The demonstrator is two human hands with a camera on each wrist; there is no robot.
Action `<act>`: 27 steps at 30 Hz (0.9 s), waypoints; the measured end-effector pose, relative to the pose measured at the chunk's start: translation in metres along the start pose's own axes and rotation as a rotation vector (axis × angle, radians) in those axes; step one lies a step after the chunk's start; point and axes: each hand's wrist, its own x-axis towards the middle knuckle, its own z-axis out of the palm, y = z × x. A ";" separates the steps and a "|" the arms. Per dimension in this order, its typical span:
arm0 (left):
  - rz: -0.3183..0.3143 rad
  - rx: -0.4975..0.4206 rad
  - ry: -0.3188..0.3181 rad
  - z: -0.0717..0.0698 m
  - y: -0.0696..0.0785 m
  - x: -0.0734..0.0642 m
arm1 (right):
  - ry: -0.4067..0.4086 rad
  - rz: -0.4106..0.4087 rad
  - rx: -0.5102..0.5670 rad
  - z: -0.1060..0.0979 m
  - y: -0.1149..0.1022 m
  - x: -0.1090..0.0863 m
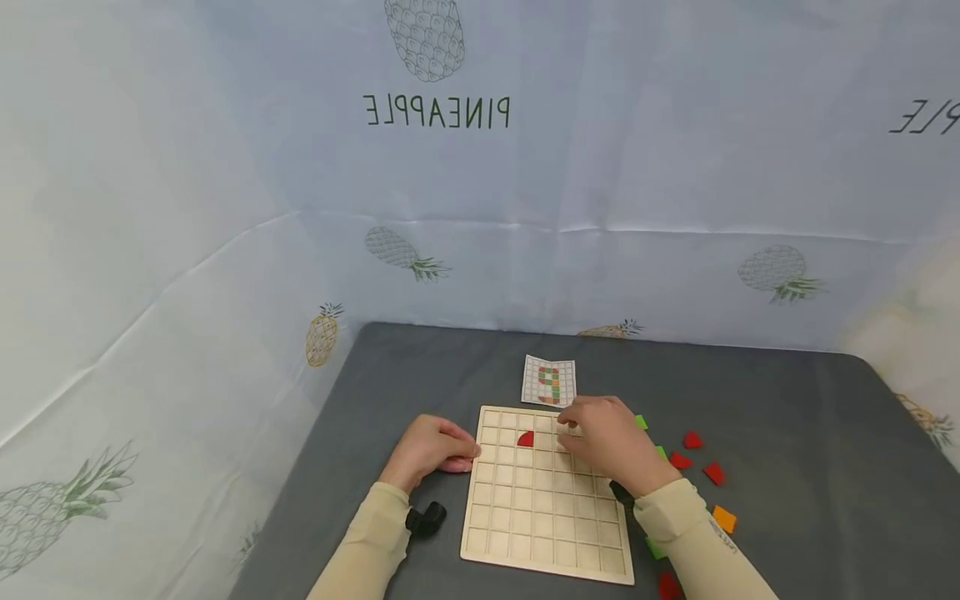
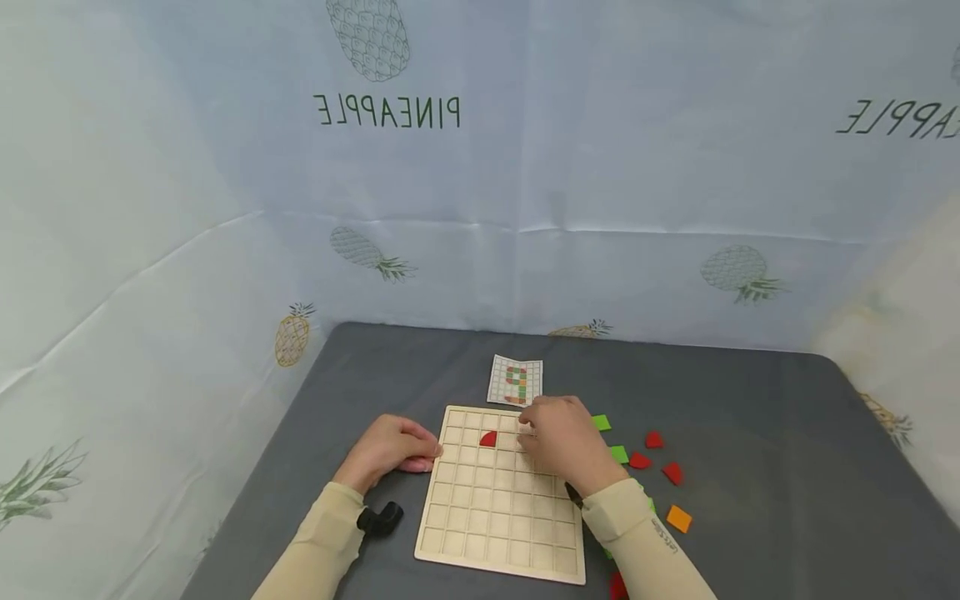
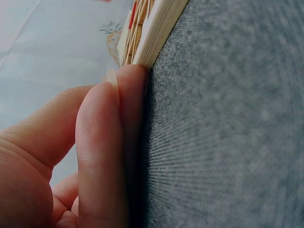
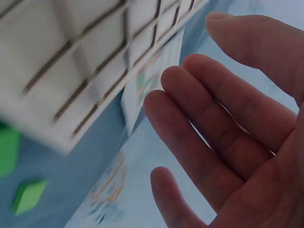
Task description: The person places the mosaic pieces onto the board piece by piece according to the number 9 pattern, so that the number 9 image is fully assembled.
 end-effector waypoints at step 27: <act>-0.047 0.050 -0.017 0.000 0.002 0.002 | -0.142 0.265 0.217 -0.019 0.125 -0.030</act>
